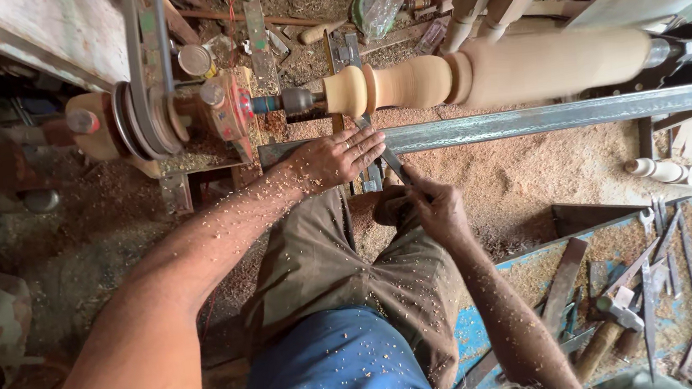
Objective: The person uses a chisel to shape a rotating wooden piece on a lathe, creating decorative ridges while wood shavings fall to the floor. The person briefly moves to a table to handle various tools, including a file and a hammer, before returning to continue carving the wood.
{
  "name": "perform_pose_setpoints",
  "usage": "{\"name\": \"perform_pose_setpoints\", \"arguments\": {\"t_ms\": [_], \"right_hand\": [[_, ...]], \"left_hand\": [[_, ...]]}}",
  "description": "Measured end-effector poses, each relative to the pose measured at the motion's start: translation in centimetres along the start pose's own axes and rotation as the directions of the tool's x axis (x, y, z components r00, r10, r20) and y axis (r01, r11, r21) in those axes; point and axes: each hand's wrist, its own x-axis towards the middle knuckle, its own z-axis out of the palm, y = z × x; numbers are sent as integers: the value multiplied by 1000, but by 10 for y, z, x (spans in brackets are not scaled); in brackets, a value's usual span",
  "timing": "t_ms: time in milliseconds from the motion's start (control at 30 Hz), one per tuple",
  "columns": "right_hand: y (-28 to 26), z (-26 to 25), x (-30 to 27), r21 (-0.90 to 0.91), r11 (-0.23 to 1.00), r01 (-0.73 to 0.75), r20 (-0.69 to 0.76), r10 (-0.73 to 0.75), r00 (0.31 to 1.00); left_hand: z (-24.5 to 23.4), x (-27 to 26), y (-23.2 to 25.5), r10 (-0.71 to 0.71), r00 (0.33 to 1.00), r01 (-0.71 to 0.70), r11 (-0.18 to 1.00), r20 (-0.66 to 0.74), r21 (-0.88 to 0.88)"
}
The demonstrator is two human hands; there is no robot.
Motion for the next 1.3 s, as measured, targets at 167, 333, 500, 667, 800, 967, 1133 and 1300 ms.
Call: {"name": "perform_pose_setpoints", "arguments": {"t_ms": [167,333,500,667,800,967,1133,1300], "right_hand": [[-48,8,-19,-138,973,-186,-40,182,982],[-56,25,-32,-54,984,-172,-61,169,984],[-32,66,-31,244,967,-73,-155,113,981],[-49,78,-39,318,942,-108,-163,166,973],[-53,93,-42,492,869,-55,-156,150,976],[-59,111,-45,676,733,-78,-120,214,969],[-78,113,-47,710,689,-145,-82,286,955],[-88,117,-46,729,661,-179,-46,309,950]], "left_hand": [[11,-4,-1,15,996,-10,998,-91,57],[2,-4,2,-14,993,19,999,-120,42],[-5,-5,1,13,995,-6,998,-99,69],[5,-7,4,-19,994,30,995,-111,94],[8,-8,6,-57,992,64,996,-115,61],[5,-9,6,-62,994,68,996,-89,62],[10,-8,6,-94,988,102,993,-125,60],[9,-10,7,-136,979,149,986,-151,72]]}}
